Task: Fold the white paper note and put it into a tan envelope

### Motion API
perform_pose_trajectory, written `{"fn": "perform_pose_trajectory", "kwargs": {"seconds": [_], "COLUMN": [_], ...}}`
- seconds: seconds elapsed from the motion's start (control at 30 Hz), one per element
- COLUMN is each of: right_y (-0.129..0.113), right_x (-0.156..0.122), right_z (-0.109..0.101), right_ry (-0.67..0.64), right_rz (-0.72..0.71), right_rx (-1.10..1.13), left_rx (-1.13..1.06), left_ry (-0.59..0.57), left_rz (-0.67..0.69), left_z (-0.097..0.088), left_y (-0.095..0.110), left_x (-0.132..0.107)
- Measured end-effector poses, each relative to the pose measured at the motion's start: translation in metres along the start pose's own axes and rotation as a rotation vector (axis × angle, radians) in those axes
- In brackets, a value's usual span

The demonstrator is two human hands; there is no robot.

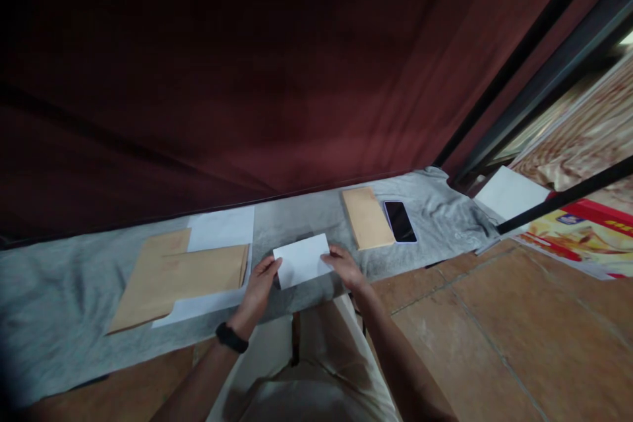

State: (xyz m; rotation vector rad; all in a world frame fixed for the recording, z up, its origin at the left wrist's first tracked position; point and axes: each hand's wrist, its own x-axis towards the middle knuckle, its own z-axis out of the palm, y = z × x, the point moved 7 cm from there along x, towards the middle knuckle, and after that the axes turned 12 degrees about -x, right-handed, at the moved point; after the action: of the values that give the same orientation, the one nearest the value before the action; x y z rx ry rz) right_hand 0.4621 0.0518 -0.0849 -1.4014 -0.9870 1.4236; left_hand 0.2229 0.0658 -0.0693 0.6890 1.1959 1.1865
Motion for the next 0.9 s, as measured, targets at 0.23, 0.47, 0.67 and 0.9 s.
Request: {"fn": "perform_pose_trajectory", "kwargs": {"seconds": [0.23,0.47,0.67,0.9], "right_y": [-0.026,-0.042,-0.031,-0.029], "right_x": [0.0,0.006,-0.017,-0.034], "right_z": [-0.007,-0.021,-0.02,-0.01], "right_ry": [0.001,0.135,0.206,0.175], "right_rz": [-0.059,-0.231,-0.496,-0.572], "right_rx": [-0.049,-0.213,-0.71,-0.955], "left_rx": [0.126,0.646,1.049,1.148], "left_ry": [-0.125,-0.328,-0.443,-0.588], "left_rz": [0.072,0.65,0.76,0.766], "left_z": [0.009,0.029,0.025,0.016], "left_y": [0.032,0.077,0.036,0.01], "left_x": [0.001,-0.021,-0.037,-0.048]}}
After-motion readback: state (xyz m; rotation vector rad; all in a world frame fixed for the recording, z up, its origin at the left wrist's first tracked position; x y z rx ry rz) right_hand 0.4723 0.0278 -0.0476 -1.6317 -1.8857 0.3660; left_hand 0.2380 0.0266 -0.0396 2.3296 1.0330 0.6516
